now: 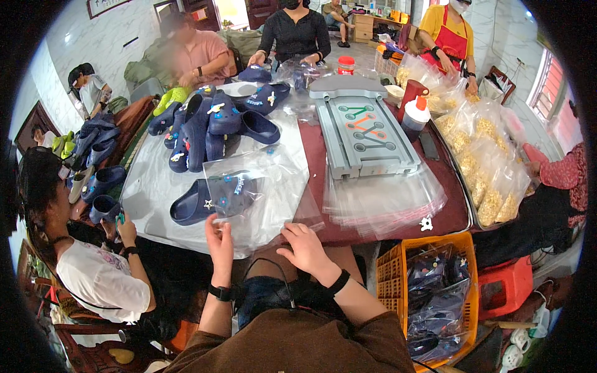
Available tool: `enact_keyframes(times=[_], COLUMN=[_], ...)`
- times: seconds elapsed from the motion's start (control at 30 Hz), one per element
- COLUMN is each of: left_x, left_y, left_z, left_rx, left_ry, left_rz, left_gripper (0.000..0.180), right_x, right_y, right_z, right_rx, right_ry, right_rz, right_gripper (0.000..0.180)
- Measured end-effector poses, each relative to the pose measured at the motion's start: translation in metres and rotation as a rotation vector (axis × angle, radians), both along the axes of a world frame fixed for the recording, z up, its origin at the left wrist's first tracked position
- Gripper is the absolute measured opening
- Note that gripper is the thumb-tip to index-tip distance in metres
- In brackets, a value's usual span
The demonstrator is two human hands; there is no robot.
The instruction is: Packing pairs of blue shoes into plastic bags for finishing.
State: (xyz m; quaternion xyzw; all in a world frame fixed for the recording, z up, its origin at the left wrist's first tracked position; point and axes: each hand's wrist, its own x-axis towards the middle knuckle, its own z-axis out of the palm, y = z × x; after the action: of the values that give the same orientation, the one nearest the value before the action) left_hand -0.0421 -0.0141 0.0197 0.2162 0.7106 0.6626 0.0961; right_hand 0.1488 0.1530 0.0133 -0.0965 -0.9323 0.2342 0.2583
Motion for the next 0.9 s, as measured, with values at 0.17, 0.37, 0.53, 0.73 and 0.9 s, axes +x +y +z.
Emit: enact_keyframes(times=[0.17, 0.37, 0.53, 0.73, 0.9], left_x=[-0.053, -0.091, -0.062, -0.025, 0.022], left_y=[-0.009, -0.047, -0.062, -0.050, 0.002], left_z=[0.012, 0.017, 0.034, 0.091, 0.105], left_rx=[-0.395, -0.669, -0.428, 0.104, 0.320], left_ry=[0.977, 0.822, 0.734, 0.295, 0.075], left_rz=[0.435, 0.211, 0.421, 0.292, 0.033], left_gripper=[0.076, 0.034, 0.032, 0.034, 0.045], right_x=[-0.005, -0.018, -0.026, -0.045, -0.040], right_y=[0.004, 0.017, 0.026, 0.030, 0.034], right_z=[0.014, 0.011, 0.015, 0.021, 0.014], right_rx=[0.002, -0.022, -0.002, -0.089, -0.131], right_ry=[-0.154, -0.181, -0.234, -0.350, -0.280], right_rz=[-0.173, -0.347, -0.483, -0.595, -0.475], right_gripper=[0.076, 0.112, 0.129, 0.129, 0.121])
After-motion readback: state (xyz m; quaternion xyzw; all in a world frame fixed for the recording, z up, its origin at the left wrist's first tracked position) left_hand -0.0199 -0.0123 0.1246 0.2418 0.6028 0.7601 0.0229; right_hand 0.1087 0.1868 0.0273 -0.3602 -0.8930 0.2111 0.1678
